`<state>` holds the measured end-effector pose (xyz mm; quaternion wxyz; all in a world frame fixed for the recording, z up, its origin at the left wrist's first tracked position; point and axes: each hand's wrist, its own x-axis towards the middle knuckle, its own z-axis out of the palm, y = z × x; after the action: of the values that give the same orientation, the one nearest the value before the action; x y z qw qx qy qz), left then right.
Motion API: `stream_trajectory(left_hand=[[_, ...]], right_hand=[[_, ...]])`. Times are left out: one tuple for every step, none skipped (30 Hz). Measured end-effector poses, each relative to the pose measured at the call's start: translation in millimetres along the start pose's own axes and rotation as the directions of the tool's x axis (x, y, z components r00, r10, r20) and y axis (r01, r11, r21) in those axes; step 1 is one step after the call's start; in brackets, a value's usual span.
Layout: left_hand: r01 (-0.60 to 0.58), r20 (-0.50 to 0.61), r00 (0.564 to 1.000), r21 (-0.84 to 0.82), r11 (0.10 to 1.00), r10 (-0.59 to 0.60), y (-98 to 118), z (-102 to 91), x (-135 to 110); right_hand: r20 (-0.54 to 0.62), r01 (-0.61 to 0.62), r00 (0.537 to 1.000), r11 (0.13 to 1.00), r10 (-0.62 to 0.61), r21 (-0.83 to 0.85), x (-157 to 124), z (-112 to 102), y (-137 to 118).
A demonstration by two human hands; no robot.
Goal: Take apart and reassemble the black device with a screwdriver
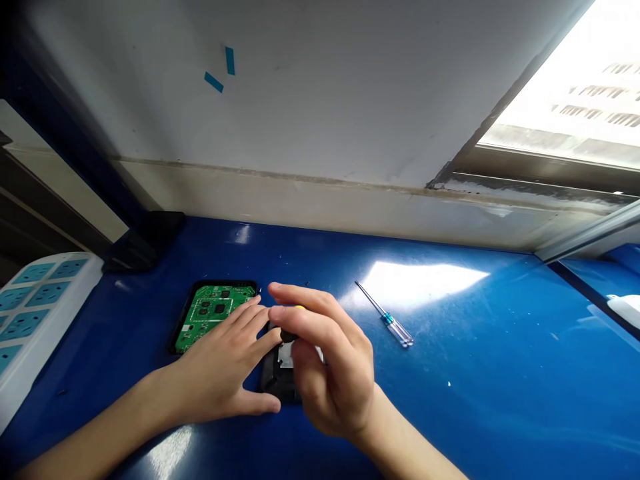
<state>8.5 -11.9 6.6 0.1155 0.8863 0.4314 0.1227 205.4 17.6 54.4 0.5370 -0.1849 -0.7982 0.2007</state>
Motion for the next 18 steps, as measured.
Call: stream_trajectory(left_hand=[[0.005, 0.004, 1.000, -0.004, 1.000, -0.004, -0.1, 0.2, -0.1], [0.011, 0.009, 1.000, -0.008, 1.000, -0.011, -0.3, 0.4, -0.4], [0.017, 0.015, 1.000, -0.013, 1.000, -0.017, -0.6, 0.5, -0.7], [0.022, 0.022, 1.000, -0.016, 1.000, -0.022, -0.8, 0.6, -1.1], [0.026, 0.030, 0.999, -0.017, 1.000, -0.026, -1.0, 0.6, -1.4], [0.028, 0.036, 0.999, -0.016, 0.999, -0.028, -1.1, 0.6, -1.6], [0.028, 0.040, 0.999, -0.013, 1.000, -0.028, -1.1, 0.4, -1.8], [0.027, 0.039, 0.999, -0.010, 1.000, -0.027, -1.1, 0.1, -1.8], [0.025, 0.036, 0.999, -0.007, 1.000, -0.025, -0.9, -0.2, -1.6], [0.020, 0.032, 0.999, -0.005, 1.000, -0.020, -0.7, -0.7, -1.3], [0.016, 0.025, 1.000, -0.003, 1.000, -0.016, -0.5, -1.1, -0.9], [0.013, 0.020, 1.000, -0.002, 1.000, -0.013, -0.3, -1.5, -0.5], [0.010, 0.017, 1.000, 0.001, 1.000, -0.010, 0.0, -1.9, 0.0], [0.007, 0.017, 1.000, 0.003, 1.000, -0.007, 0.2, -2.2, 0.4], [0.005, 0.017, 1.000, 0.006, 1.000, -0.005, 0.4, -2.5, 0.7], [0.004, 0.017, 1.000, 0.010, 1.000, -0.004, 0.6, -2.6, 0.8], [0.004, 0.020, 1.000, 0.014, 1.000, -0.004, 0.7, -2.6, 0.7], [0.004, 0.024, 1.000, 0.017, 1.000, -0.005, 0.7, -2.6, 0.5]], right_hand=[[-0.004, 0.010, 1.000, 1.000, -0.010, -0.015, 0.8, -0.4, -0.6], [-0.015, 0.019, 1.000, 0.999, -0.020, -0.031, 1.6, -0.8, -1.1], [-0.034, 0.028, 0.999, 0.998, -0.030, -0.049, 2.4, -1.3, -1.7], [-0.052, 0.033, 0.998, 0.997, -0.037, -0.067, 3.0, -1.7, -2.1], [-0.068, 0.038, 0.997, 0.996, -0.044, -0.087, 3.4, -2.0, -2.4], [-0.077, 0.043, 0.996, 0.994, -0.051, -0.105, 3.5, -2.3, -2.3], [-0.079, 0.045, 0.995, 0.992, -0.054, -0.114, 3.4, -2.6, -1.9], [-0.076, 0.041, 0.996, 0.993, -0.049, -0.111, 3.0, -2.7, -1.1], [-0.069, 0.028, 0.997, 0.995, -0.034, -0.096, 2.4, -2.8, 0.1], [-0.059, 0.010, 0.998, 0.997, -0.015, -0.070, 1.6, -2.8, 1.5], [-0.048, -0.009, 0.999, 0.999, 0.007, -0.040, 0.8, -2.8, 2.9], [-0.036, -0.030, 0.999, 1.000, 0.029, -0.011, 0.1, -2.8, 4.2], [-0.026, -0.047, 0.999, 0.999, 0.047, 0.011, -0.6, -3.0, 5.2], [-0.016, -0.055, 0.998, 0.998, 0.055, 0.024, -1.2, -3.2, 5.8], [-0.008, -0.053, 0.999, 0.998, 0.053, 0.032, -1.5, -3.5, 6.0], [-0.006, -0.042, 0.999, 0.999, 0.042, 0.033, -1.7, -3.8, 5.9], [-0.012, -0.028, 1.000, 0.999, 0.029, 0.028, -1.6, -4.0, 5.6], [-0.023, -0.012, 1.000, 1.000, 0.013, 0.016, -1.4, -4.2, 5.2]])
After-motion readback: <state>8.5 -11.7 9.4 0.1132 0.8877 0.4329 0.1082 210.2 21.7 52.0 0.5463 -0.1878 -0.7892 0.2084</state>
